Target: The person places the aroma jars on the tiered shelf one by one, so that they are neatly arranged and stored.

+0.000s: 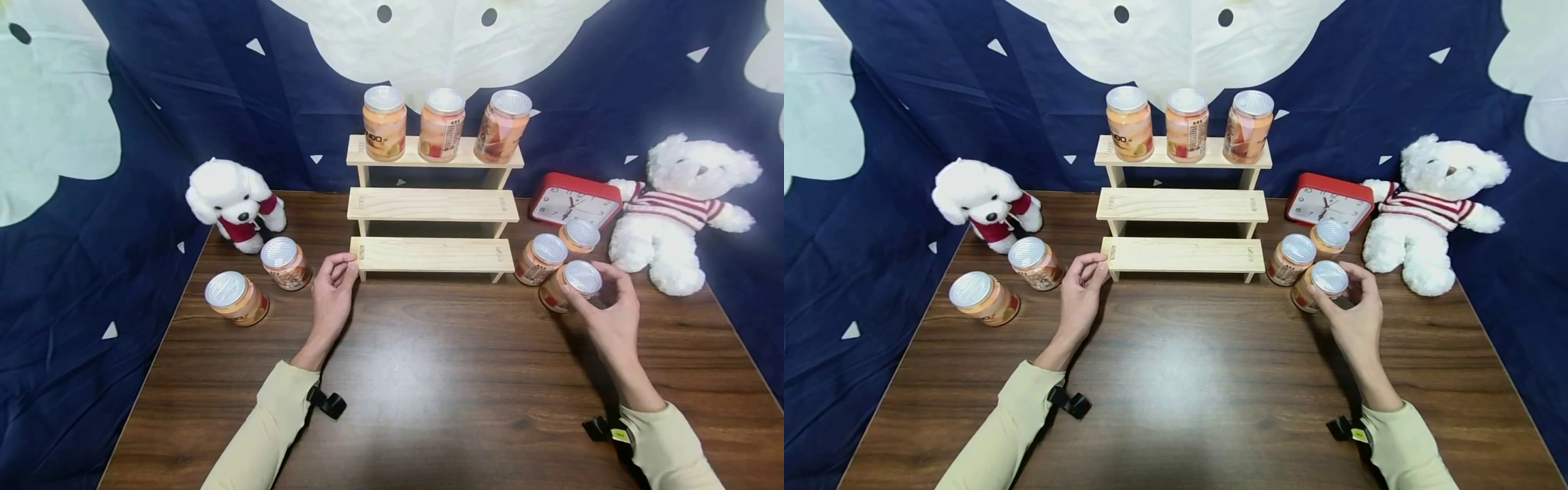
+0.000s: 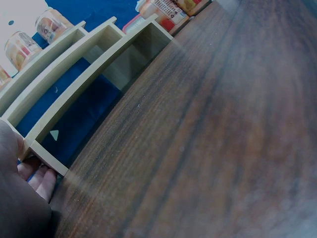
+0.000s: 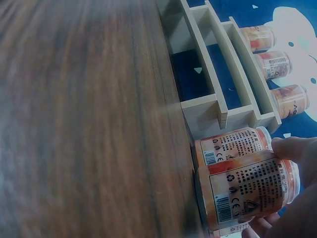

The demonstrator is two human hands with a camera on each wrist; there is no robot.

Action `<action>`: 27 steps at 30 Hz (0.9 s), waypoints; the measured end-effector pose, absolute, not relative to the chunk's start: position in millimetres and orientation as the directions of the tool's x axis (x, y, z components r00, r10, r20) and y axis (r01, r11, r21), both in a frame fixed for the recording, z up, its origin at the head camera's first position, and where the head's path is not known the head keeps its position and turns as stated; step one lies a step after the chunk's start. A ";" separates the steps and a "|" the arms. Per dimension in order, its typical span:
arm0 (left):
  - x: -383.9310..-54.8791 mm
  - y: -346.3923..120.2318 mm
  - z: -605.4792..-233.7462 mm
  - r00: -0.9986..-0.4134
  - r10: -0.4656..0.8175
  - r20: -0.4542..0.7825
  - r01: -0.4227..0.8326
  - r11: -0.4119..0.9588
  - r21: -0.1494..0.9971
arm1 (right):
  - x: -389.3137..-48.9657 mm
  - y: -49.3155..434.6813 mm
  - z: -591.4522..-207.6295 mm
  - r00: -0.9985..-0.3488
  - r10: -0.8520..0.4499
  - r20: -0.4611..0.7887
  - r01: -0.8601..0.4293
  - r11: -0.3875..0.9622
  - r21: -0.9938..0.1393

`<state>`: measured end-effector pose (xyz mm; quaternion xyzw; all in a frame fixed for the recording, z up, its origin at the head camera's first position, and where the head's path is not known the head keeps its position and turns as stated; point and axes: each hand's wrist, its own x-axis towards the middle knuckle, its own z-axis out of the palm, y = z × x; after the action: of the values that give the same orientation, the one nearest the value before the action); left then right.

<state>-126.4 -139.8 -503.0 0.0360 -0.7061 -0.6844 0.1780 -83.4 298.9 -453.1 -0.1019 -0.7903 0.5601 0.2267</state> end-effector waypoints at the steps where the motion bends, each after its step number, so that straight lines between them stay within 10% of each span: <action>1: -125.5 -138.7 -500.7 -0.935 -0.295 0.197 0.185 0.068 0.980 | -83.5 298.8 -453.3 -0.877 0.417 0.239 -0.095 0.335 -0.937; 18: -124.0 -135.8 -493.0 -0.946 -0.289 0.145 0.126 0.083 0.988 | -85.5 298.7 -456.0 -0.867 0.448 0.219 -0.140 0.202 -0.969; 27: -126.4 -138.6 -500.2 -0.938 -0.297 0.180 0.165 0.074 0.983 | -83.9 302.6 -453.1 -0.864 0.419 0.280 -0.130 0.351 -0.927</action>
<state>-126.4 -138.6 -500.2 0.0463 -0.7128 -0.6787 0.1704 -83.9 302.6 -453.1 -0.0920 -0.7849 0.5621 0.2440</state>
